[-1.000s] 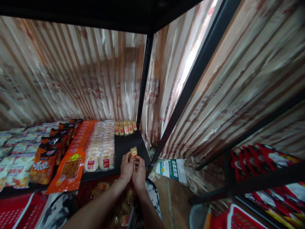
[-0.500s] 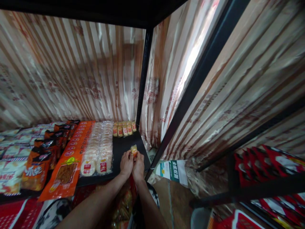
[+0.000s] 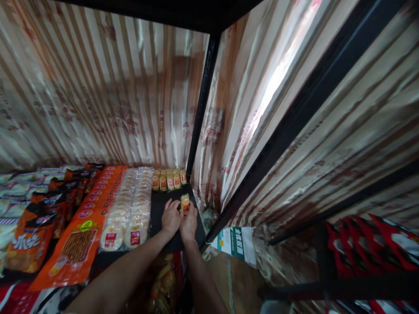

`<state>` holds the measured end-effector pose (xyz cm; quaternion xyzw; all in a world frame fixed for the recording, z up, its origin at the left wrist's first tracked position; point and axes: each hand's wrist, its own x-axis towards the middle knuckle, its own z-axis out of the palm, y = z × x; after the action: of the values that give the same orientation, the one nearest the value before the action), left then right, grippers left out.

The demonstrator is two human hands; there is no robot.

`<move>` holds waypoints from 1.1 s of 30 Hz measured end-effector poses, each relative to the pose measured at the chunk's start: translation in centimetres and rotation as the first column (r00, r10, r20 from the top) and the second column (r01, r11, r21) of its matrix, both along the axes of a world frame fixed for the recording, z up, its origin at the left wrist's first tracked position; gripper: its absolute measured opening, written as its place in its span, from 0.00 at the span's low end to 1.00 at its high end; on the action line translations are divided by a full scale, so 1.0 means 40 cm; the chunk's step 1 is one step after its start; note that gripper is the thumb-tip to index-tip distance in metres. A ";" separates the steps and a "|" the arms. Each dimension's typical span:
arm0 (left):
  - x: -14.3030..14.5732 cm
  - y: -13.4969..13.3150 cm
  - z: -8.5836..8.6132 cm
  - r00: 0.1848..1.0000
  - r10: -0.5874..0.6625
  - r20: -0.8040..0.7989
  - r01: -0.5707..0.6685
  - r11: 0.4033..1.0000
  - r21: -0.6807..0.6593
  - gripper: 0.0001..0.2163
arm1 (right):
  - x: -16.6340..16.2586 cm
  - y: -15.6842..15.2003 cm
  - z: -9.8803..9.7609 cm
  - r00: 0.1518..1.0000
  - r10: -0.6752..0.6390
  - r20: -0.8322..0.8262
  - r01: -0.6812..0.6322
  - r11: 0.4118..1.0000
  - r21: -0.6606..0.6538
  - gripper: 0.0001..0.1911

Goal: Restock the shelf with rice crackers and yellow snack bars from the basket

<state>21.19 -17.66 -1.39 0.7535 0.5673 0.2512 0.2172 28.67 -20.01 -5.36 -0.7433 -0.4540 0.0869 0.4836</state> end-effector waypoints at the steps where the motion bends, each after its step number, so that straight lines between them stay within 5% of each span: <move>1: 0.001 0.011 -0.001 0.999 -0.019 -0.034 0.020 0.999 0.029 0.21 | 0.003 0.010 -0.003 1.000 -0.006 0.001 0.006 1.000 0.009 0.26; 12: 0.023 0.111 -0.028 0.923 -0.060 -0.380 0.161 0.957 0.240 0.25 | 0.036 0.074 -0.002 0.997 -0.028 0.073 0.024 0.998 0.050 0.23; 24: 0.023 0.148 -0.070 0.928 -0.046 -0.371 0.151 0.954 0.258 0.23 | 0.044 0.172 0.023 0.995 -0.038 0.093 0.033 0.998 0.049 0.24; 33: 0.022 0.153 -0.074 0.937 -0.081 -0.339 0.156 0.967 0.202 0.23 | 0.055 0.213 0.030 0.997 -0.031 0.076 0.024 0.996 0.087 0.08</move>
<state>22.09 -11.54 -4.33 0.8376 0.5165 0.1714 0.0475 30.87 -11.49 -4.15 -0.7307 -0.4655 0.0319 0.4984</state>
